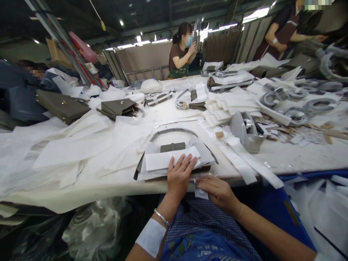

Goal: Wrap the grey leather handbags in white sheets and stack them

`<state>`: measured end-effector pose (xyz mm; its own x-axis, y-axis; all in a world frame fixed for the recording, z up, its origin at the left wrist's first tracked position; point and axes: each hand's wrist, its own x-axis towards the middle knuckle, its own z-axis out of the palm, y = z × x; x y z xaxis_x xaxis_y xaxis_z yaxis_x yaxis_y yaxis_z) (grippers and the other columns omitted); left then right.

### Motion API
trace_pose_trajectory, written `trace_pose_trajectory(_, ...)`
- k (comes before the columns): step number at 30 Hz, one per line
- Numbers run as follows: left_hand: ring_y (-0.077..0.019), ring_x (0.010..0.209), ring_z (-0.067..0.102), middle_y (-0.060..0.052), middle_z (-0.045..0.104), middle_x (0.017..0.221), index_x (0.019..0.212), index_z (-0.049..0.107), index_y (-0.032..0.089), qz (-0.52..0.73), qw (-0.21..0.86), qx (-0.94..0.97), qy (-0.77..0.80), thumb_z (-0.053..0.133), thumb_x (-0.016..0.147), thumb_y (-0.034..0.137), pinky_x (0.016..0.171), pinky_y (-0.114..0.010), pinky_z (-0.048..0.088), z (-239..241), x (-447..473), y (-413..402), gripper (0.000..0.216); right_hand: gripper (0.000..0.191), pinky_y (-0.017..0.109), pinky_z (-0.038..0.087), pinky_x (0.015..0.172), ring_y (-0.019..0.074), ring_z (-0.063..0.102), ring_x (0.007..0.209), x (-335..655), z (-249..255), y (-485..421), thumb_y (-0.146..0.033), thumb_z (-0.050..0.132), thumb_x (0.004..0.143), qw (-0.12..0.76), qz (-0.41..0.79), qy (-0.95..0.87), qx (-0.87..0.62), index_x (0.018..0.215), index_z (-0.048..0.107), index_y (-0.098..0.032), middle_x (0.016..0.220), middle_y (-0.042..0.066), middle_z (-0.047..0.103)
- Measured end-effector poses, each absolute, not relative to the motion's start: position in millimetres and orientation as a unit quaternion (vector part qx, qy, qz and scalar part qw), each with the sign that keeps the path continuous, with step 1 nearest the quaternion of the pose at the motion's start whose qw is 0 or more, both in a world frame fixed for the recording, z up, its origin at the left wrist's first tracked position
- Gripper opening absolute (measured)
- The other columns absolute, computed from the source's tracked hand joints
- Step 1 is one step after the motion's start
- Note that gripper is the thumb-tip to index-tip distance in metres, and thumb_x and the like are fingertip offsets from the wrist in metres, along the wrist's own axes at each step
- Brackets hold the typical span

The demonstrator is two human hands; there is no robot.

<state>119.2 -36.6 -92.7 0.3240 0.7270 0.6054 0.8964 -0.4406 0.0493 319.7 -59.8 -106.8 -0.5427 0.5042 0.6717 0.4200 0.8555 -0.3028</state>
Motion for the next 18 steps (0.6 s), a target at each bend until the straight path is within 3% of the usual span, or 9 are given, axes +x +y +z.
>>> trace_pose_trajectory(7,-0.0189,0.135,0.050,0.001,0.056,0.143,0.142,0.051,0.036,-0.284,0.157,-0.796,-0.510,0.048,0.100,0.022,0.123,-0.047,0.019,-98,121,-36,0.044,0.040,0.033,0.057,0.094,0.0167,0.073,0.096,309,-98,-93,0.000,0.043,0.087,0.414,0.089,-0.855,-0.299,0.109,0.069,-0.022,0.101,0.003,0.077)
trace_pose_trajectory(18,-0.0194,0.129,0.055,-0.003,0.060,0.140,0.140,0.052,0.036,-0.309,0.165,-0.793,-0.499,0.057,0.097,0.023,0.120,-0.048,0.027,-97,120,-36,0.045,0.029,0.032,0.055,0.088,0.0157,0.073,0.085,315,-27,-38,-0.011,0.051,0.093,0.384,-0.005,-0.885,-0.263,0.103,0.074,-0.025,0.094,0.001,0.078)
